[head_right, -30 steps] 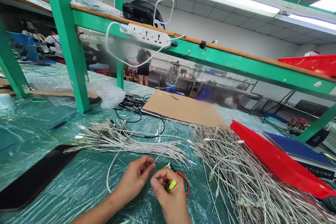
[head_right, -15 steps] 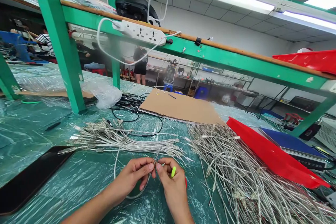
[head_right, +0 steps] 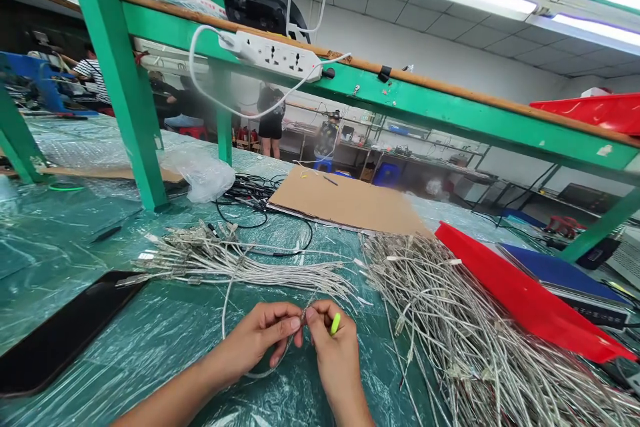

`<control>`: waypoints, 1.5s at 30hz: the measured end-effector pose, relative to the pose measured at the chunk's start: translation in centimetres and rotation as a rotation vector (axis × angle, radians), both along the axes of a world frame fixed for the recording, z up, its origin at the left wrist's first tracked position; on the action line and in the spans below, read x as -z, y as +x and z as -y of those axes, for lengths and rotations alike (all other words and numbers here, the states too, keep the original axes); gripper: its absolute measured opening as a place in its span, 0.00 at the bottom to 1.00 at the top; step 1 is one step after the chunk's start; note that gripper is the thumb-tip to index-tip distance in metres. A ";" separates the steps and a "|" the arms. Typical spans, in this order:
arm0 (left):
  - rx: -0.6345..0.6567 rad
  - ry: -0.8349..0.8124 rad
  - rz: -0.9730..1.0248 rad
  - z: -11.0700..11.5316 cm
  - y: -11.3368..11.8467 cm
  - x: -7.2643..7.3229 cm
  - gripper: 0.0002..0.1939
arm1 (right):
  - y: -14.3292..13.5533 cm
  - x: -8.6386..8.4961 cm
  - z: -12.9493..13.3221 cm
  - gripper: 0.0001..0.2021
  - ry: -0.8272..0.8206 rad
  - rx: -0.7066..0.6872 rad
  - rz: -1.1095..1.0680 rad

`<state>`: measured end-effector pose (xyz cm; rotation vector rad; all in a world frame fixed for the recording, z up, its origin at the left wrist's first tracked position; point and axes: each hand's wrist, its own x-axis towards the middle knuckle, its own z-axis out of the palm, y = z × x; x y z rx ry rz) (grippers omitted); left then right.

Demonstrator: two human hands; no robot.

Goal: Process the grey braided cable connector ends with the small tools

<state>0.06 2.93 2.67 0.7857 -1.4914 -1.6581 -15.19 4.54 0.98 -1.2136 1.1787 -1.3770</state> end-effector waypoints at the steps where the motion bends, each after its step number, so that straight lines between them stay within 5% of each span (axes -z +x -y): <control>1: -0.020 0.027 -0.006 0.0 -0.1 0.1 0.20 | 0.1 0.1 0.0 0.18 0.001 0.018 0.007; 6: -0.106 0.073 0.003 0.1 -0.3 0.6 0.22 | 0.6 0.1 -0.2 0.17 0.020 0.071 0.035; 12: 0.019 -0.002 0.005 -0.2 0.2 -0.2 0.20 | 0.6 -0.3 0.0 0.16 0.071 0.111 0.097; 19: -0.032 0.006 -0.030 0.0 0.2 -0.2 0.19 | -0.1 -0.9 0.4 0.18 0.096 0.123 0.218; 29: -0.136 0.054 -0.050 0.4 0.2 0.2 0.20 | 0.7 -0.7 -0.6 0.18 -0.018 0.108 0.057; 45: -0.096 0.036 -0.012 0.0 0.1 -0.2 0.23 | 0.7 -0.3 -0.3 0.20 0.020 0.018 0.026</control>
